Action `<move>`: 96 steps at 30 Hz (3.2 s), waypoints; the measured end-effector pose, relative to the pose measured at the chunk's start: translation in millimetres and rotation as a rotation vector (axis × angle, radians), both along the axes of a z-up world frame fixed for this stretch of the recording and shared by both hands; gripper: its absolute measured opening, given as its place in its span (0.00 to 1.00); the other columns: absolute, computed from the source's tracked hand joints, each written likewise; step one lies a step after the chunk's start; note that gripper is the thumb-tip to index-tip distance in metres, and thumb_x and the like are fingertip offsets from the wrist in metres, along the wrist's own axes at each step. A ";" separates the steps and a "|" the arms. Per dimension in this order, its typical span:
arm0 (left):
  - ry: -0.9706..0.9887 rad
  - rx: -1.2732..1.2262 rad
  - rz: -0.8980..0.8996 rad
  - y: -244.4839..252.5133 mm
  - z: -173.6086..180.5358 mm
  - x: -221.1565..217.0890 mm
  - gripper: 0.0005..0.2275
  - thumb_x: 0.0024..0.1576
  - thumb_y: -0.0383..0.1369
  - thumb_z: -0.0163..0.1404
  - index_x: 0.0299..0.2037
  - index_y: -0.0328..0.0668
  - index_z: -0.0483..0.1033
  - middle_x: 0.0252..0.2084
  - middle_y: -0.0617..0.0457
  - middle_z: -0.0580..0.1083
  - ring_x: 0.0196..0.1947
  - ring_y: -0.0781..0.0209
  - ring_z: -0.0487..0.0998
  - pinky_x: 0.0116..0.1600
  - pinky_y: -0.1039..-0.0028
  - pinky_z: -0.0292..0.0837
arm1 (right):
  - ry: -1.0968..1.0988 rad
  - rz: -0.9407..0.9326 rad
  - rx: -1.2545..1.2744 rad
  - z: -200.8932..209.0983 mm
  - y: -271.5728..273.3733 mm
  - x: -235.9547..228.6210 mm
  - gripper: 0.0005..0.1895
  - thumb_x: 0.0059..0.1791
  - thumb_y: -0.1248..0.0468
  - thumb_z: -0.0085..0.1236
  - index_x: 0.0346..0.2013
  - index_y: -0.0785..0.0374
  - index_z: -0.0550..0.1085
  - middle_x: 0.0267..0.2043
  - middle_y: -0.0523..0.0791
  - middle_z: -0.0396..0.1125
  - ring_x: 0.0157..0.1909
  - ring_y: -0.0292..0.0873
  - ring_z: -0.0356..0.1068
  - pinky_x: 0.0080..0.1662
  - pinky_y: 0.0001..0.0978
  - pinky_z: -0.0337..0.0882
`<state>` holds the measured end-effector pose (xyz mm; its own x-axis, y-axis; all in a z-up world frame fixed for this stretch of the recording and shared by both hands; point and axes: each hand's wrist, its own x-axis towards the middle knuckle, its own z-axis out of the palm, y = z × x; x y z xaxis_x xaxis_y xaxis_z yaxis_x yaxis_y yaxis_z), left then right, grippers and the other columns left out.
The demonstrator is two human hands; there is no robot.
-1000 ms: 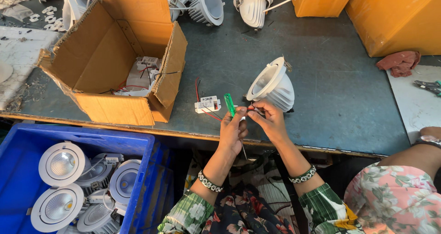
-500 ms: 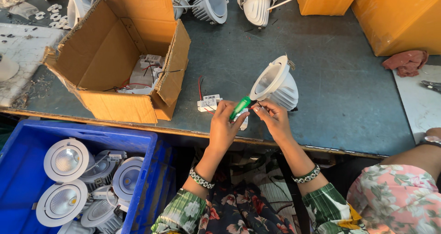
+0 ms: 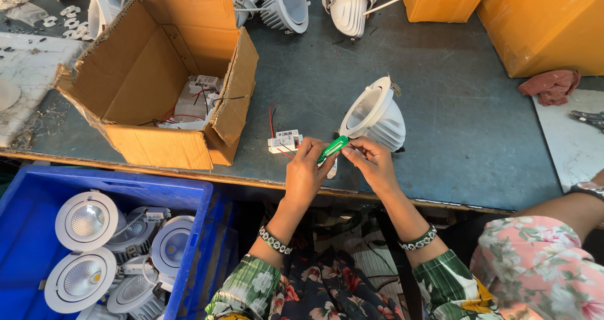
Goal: The person assembles LED downlight fixtures by connecting power drivers to the light bodies. They use a screwdriver to strip wires and tighten terminal screws, then place the completed units on the table.
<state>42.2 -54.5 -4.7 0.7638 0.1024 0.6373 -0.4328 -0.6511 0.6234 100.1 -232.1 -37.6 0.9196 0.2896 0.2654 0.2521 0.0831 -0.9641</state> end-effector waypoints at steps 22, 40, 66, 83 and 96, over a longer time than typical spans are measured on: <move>0.040 -0.349 -0.144 42.1 13.4 14.5 0.14 0.63 0.37 0.57 0.56 0.41 0.81 0.41 0.54 0.71 0.40 0.66 0.68 0.45 0.74 0.69 | -0.338 -0.173 -0.310 -12.9 -0.5 48.1 0.08 0.49 0.67 0.65 0.40 0.69 0.79 0.41 0.45 0.74 0.42 0.38 0.75 0.46 0.29 0.74; 0.092 -0.786 -0.332 51.2 17.8 12.1 0.14 0.65 0.33 0.53 0.55 0.32 0.70 0.51 0.45 0.79 0.50 0.58 0.83 0.51 0.75 0.79 | -0.003 0.110 -0.162 -52.6 -3.1 78.8 0.04 0.50 0.71 0.58 0.37 0.70 0.78 0.37 0.45 0.72 0.40 0.37 0.76 0.43 0.27 0.73; 0.258 -0.682 -0.193 33.0 -6.0 53.0 0.14 0.66 0.34 0.50 0.56 0.32 0.66 0.44 0.48 0.80 0.45 0.59 0.85 0.47 0.75 0.81 | 0.160 0.188 -0.206 -37.8 -13.1 81.3 0.07 0.49 0.69 0.62 0.35 0.73 0.79 0.29 0.46 0.74 0.25 0.37 0.73 0.29 0.25 0.68; 0.267 -0.601 -0.210 30.3 -2.6 54.1 0.12 0.65 0.34 0.53 0.51 0.34 0.67 0.41 0.51 0.79 0.43 0.63 0.84 0.43 0.78 0.80 | 0.149 0.154 -0.251 -30.1 -10.4 77.8 0.07 0.48 0.67 0.62 0.34 0.72 0.80 0.28 0.45 0.74 0.24 0.36 0.74 0.28 0.26 0.68; 0.335 -0.241 -0.075 27.1 18.0 60.6 0.13 0.60 0.36 0.59 0.44 0.38 0.69 0.37 0.54 0.79 0.32 0.67 0.82 0.34 0.78 0.76 | 0.123 0.126 -0.295 -26.3 -9.4 75.6 0.08 0.48 0.66 0.63 0.32 0.70 0.80 0.26 0.44 0.73 0.22 0.35 0.72 0.27 0.26 0.67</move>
